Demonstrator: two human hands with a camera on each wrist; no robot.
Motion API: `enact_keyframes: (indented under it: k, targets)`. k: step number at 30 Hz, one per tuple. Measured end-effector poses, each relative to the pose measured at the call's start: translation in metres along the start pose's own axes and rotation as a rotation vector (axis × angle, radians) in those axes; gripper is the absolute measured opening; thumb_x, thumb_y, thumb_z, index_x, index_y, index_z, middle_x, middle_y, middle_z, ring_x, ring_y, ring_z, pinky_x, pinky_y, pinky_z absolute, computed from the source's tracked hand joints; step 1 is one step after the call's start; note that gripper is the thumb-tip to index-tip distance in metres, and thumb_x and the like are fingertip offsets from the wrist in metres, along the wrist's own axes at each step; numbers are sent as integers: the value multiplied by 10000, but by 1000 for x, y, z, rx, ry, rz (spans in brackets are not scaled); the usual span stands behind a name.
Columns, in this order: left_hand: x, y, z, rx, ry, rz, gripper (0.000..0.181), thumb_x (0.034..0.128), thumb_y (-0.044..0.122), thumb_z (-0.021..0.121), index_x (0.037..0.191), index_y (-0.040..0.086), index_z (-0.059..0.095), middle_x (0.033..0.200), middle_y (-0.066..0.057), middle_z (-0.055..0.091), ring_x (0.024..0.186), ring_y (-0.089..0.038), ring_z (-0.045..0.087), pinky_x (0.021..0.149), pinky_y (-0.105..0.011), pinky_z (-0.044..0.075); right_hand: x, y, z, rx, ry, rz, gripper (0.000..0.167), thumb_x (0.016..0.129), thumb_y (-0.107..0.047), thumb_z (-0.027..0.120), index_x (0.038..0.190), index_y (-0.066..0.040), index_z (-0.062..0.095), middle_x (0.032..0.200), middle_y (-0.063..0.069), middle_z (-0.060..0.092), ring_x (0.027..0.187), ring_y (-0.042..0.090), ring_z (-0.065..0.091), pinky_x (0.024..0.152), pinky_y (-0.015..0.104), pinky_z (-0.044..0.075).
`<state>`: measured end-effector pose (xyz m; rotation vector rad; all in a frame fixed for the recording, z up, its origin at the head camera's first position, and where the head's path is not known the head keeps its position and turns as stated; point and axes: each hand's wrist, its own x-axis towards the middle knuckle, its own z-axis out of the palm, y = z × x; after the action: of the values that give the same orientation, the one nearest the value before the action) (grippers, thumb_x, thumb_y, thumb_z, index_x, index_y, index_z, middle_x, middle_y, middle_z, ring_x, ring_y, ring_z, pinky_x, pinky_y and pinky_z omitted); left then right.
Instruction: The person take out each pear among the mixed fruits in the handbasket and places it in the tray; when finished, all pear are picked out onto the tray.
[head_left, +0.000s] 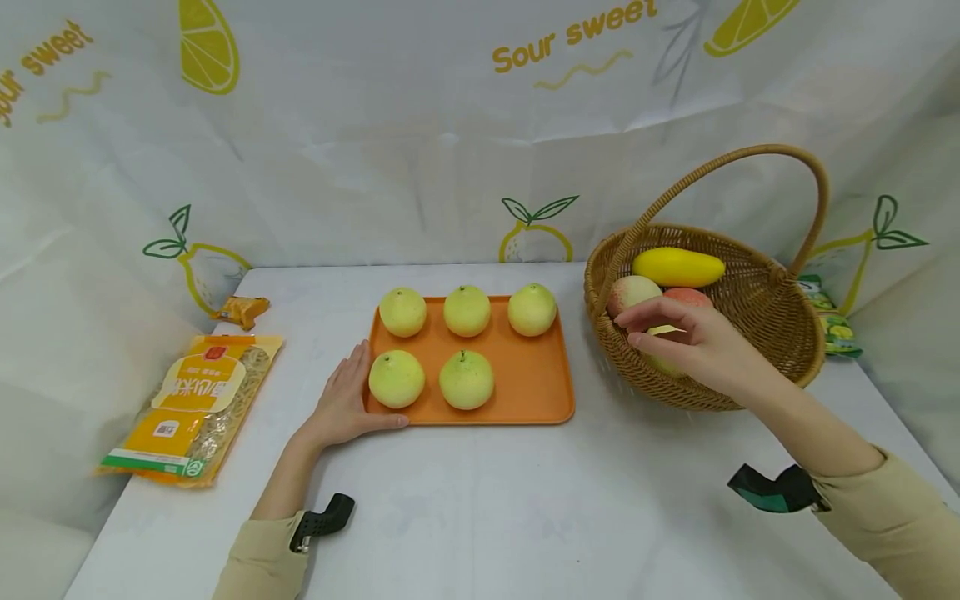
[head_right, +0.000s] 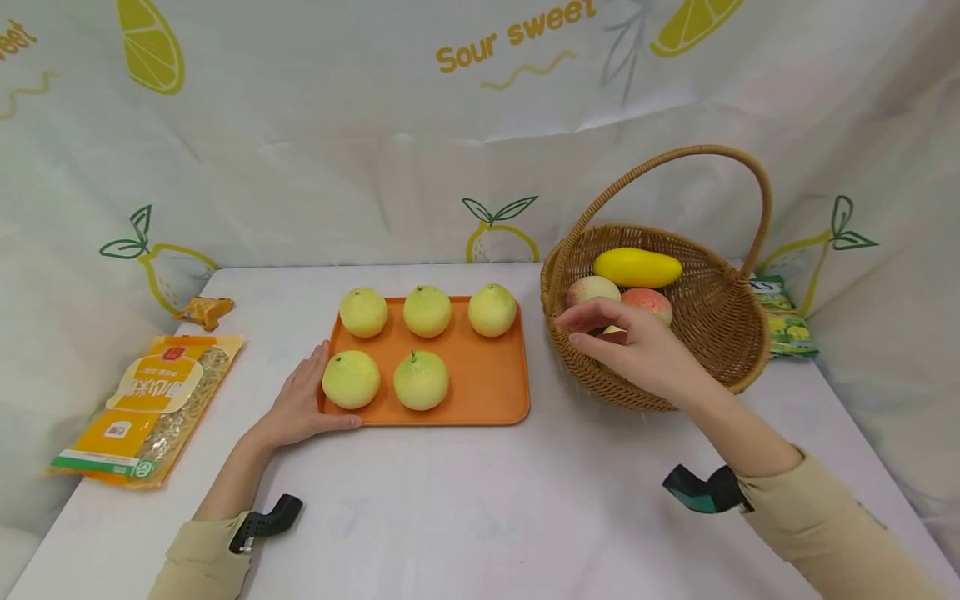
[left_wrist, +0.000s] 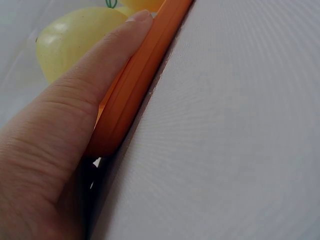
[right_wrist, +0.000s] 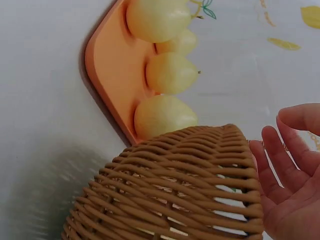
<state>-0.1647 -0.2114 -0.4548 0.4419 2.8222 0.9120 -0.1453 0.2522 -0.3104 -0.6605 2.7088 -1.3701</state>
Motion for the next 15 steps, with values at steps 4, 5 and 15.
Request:
enact_keyframes:
  k: [4, 5, 15]
  targets:
    - [0, 0, -1, -2, 0, 1, 1344, 700, 606, 794, 1546, -1, -57, 1617, -190, -22, 1484, -324, -32, 1170, -512, -13, 0, 6, -8, -48, -5, 28, 227, 961, -131, 635, 1182, -80, 643, 1157, 61, 580, 1038, 76, 546, 828, 120, 464]
    - [0, 0, -1, -2, 0, 2, 1343, 701, 606, 793, 1545, -2, -57, 1617, -192, -23, 1484, -324, -32, 1170, -513, -13, 0, 8, -9, -66, -10, 33, 233, 958, -136, 640, 1184, -76, 642, 1161, 68, 573, 1033, 68, 546, 822, 119, 466]
    - [-1, 0, 0, -6, -5, 1, 1342, 702, 594, 798, 1546, 10, -66, 1617, -188, -25, 1483, -325, -30, 1169, -515, -10, 5, 22, -34, -280, -160, 107, 284, 950, -190, 660, 1211, -106, 587, 1206, 52, 606, 1038, 208, 617, 822, 270, 515]
